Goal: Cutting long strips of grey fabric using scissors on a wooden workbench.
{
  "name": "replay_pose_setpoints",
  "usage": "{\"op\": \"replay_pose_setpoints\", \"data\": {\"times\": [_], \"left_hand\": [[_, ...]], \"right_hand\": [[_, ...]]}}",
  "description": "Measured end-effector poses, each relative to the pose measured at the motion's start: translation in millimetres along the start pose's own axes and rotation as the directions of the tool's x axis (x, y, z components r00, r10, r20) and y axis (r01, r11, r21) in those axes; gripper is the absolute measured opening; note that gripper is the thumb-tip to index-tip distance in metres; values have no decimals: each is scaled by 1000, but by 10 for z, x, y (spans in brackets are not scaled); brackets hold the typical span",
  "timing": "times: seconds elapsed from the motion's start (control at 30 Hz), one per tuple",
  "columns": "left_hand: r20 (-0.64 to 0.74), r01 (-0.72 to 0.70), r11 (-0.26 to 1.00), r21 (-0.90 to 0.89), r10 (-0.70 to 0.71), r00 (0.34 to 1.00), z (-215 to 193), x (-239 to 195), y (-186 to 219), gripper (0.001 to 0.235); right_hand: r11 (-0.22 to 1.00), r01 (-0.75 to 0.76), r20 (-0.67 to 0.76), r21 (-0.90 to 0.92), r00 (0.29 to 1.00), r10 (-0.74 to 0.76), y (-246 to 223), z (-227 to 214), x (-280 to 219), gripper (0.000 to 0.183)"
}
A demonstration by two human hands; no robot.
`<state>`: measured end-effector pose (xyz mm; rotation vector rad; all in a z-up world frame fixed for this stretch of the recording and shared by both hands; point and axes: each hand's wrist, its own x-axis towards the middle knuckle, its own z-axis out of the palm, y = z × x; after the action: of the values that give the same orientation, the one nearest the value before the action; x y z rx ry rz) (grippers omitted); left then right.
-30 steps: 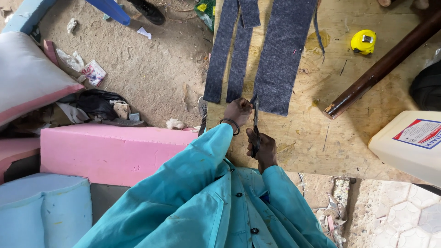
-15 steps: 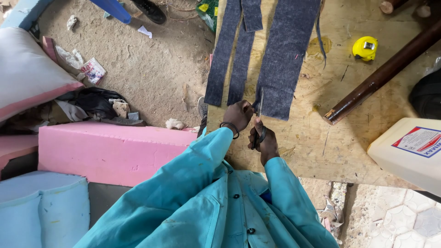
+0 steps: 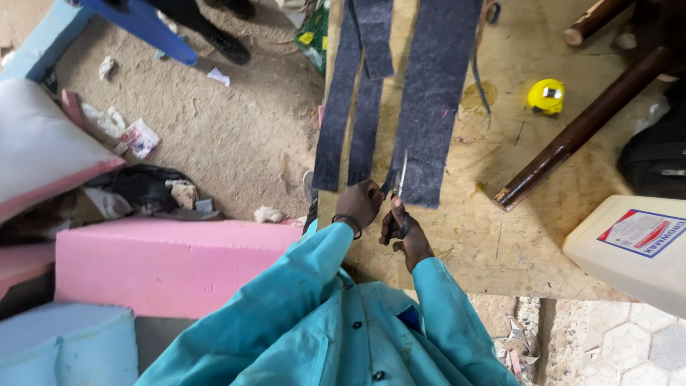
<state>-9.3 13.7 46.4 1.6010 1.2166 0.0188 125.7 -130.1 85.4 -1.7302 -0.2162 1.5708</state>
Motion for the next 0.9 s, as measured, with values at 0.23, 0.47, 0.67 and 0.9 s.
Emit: {"op": "replay_pose_setpoints", "data": {"times": [0.23,0.47,0.67,0.9], "left_hand": [[37,-35,996,78,32,999,-26,100,-128,22],[-12,-67,987,147,69,998,-44,359,32,26],[-75,31,998,-52,-35,997,-4,1075,249,49],[7,56,987,-148,-56,998,49,1371,-7,20]], "right_hand": [[996,14,-187,92,982,3,-5,136,185,78],[997,41,-259,66,966,-23,-1,167,175,62],[997,25,-246,79,969,-5,-170,252,59,58],[999,33,-230,36,973,-24,-192,247,93,59]]}}
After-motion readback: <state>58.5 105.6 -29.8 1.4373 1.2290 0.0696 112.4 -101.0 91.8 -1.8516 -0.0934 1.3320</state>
